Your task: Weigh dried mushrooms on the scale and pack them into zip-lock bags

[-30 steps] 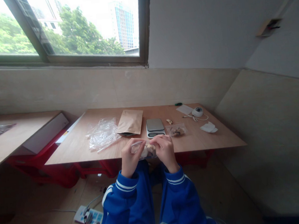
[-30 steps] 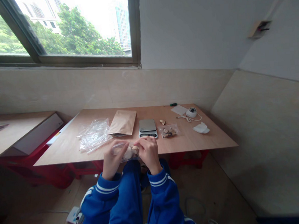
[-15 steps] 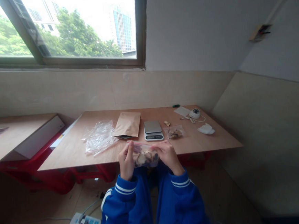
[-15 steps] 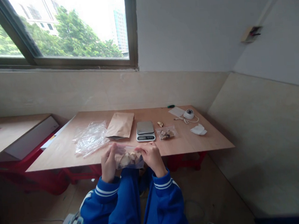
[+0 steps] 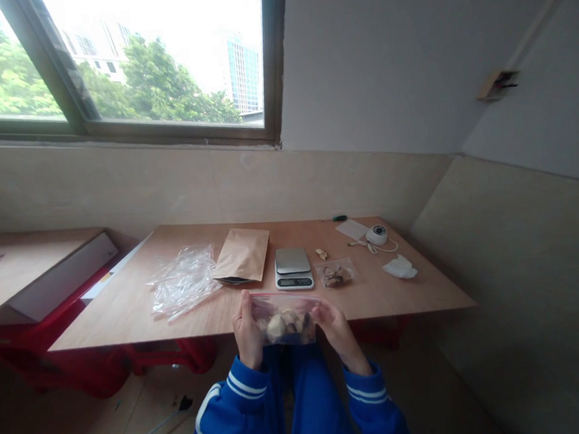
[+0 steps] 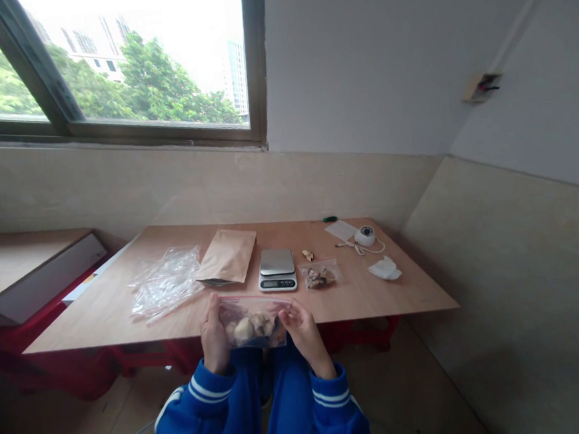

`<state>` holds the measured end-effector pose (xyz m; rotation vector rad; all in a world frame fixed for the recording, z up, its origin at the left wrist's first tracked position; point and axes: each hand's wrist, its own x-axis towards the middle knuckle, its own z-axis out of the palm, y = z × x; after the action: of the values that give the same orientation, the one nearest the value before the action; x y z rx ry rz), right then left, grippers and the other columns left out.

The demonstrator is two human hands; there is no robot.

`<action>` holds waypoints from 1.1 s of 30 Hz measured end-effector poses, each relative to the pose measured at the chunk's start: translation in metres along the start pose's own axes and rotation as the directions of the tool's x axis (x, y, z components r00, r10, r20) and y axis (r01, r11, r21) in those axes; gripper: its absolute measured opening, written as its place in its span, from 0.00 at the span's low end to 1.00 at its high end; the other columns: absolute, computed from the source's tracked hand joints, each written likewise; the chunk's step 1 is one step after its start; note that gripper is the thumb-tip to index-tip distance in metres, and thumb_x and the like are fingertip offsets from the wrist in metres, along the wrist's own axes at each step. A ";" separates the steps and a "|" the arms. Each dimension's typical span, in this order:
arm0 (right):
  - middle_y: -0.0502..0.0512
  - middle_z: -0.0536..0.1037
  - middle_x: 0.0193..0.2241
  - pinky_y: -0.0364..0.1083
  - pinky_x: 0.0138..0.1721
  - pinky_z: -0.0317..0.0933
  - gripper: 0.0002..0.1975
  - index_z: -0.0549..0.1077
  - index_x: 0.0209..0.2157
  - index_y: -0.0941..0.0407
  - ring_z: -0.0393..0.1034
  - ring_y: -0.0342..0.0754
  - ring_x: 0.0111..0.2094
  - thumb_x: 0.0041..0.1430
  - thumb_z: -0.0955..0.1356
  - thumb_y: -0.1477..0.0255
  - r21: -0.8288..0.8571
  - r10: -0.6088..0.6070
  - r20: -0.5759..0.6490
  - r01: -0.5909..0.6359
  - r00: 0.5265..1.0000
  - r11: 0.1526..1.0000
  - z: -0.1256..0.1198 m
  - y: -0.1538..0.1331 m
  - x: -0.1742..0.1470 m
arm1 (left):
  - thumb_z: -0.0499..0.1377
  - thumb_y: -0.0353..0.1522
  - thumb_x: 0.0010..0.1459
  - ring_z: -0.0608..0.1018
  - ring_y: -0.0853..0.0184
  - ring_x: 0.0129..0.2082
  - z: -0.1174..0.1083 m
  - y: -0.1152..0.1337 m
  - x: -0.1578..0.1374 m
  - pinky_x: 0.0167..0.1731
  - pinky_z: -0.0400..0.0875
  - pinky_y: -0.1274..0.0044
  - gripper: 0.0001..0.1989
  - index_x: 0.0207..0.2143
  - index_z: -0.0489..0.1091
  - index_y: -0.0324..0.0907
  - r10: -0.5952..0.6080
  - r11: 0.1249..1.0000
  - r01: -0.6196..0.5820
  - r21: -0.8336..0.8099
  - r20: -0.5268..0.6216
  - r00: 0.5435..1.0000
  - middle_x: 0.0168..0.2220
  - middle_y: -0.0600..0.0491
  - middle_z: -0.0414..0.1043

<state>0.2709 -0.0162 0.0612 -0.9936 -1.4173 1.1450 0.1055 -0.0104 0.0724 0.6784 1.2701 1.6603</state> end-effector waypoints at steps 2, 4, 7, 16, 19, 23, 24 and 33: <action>0.59 0.79 0.38 0.49 0.41 0.67 0.18 0.72 0.41 0.56 0.74 0.53 0.39 0.54 0.68 0.58 0.044 0.050 -0.062 -0.048 0.997 0.998 -0.002 0.014 0.001 | 0.49 0.50 0.55 0.76 0.65 0.22 0.006 -0.010 0.000 0.26 0.69 0.75 0.27 0.22 0.71 0.37 -0.042 0.998 0.039 0.042 0.058 0.997 0.21 0.49 0.75; 0.58 0.79 0.33 0.49 0.40 0.68 0.18 0.72 0.37 0.57 0.75 0.52 0.36 0.52 0.69 0.57 0.022 0.077 -0.200 -0.074 0.977 0.997 -0.015 0.030 0.008 | 0.43 0.51 0.57 0.76 0.64 0.24 0.009 -0.019 0.003 0.30 0.70 0.74 0.32 0.23 0.74 0.36 -0.066 0.993 0.046 0.109 0.195 0.979 0.24 0.46 0.77; 0.58 0.79 0.31 0.51 0.39 0.67 0.21 0.71 0.35 0.57 0.74 0.53 0.35 0.49 0.69 0.54 -0.058 0.042 -0.431 -0.074 0.901 0.996 -0.057 0.055 0.032 | 0.38 0.50 0.59 0.77 0.63 0.30 0.004 -0.027 0.015 0.33 0.70 0.72 0.35 0.28 0.76 0.36 -0.044 0.978 -0.022 0.207 0.305 0.951 0.32 0.43 0.78; 0.69 0.73 0.42 0.60 0.47 0.59 0.23 0.69 0.41 0.61 0.66 0.63 0.47 0.47 0.67 0.60 -0.429 -0.041 -0.609 -0.285 0.792 0.857 -0.180 0.088 0.110 | 0.47 0.51 0.53 0.76 0.61 0.32 -0.054 -0.036 0.062 0.32 0.70 0.70 0.28 0.36 0.74 0.37 -0.008 0.895 -0.069 0.440 0.169 0.986 0.39 0.42 0.76; 0.76 0.63 0.52 0.62 0.52 0.51 0.27 0.63 0.51 0.66 0.55 0.66 0.56 0.51 0.65 0.68 -0.662 -0.223 -0.628 -0.360 0.746 0.658 -0.168 0.097 0.122 | 0.51 0.46 0.53 0.75 0.59 0.38 -0.066 -0.041 0.076 0.39 0.69 0.68 0.22 0.38 0.71 0.39 0.131 0.826 -0.214 0.521 0.191 0.973 0.39 0.44 0.74; 0.69 0.61 0.56 0.57 0.53 0.52 0.22 0.63 0.54 0.61 0.54 0.61 0.57 0.57 0.60 0.73 -0.881 -0.257 -0.370 -0.250 0.893 0.402 -0.134 0.111 0.145 | 0.51 0.34 0.52 0.73 0.57 0.43 -0.075 -0.044 0.109 0.45 0.67 0.64 0.15 0.42 0.69 0.40 0.363 0.591 -0.426 0.685 0.246 0.899 0.42 0.45 0.70; 0.68 0.61 0.56 0.56 0.54 0.52 0.21 0.64 0.53 0.60 0.54 0.59 0.57 0.57 0.60 0.73 -0.904 -0.215 -0.312 -0.220 0.925 0.366 -0.126 0.114 0.153 | 0.51 0.32 0.51 0.72 0.57 0.45 -0.076 -0.044 0.119 0.47 0.66 0.64 0.16 0.43 0.68 0.40 0.407 0.515 -0.466 0.720 0.273 0.872 0.42 0.45 0.70; 0.67 0.72 0.48 0.51 0.50 0.56 0.19 0.69 0.50 0.61 0.65 0.57 0.50 0.56 0.63 0.77 -0.941 -0.017 -0.208 -0.196 0.978 0.277 -0.103 0.136 0.210 | 0.52 0.25 0.52 0.69 0.54 0.52 -0.084 -0.041 0.175 0.49 0.64 0.65 0.24 0.52 0.64 0.43 0.328 0.070 -0.485 0.872 0.439 0.836 0.55 0.44 0.63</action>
<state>0.3426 0.2295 -0.0251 -1.9954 -1.9286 0.0484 -0.0281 0.1114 -0.0099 2.0957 2.1560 0.8756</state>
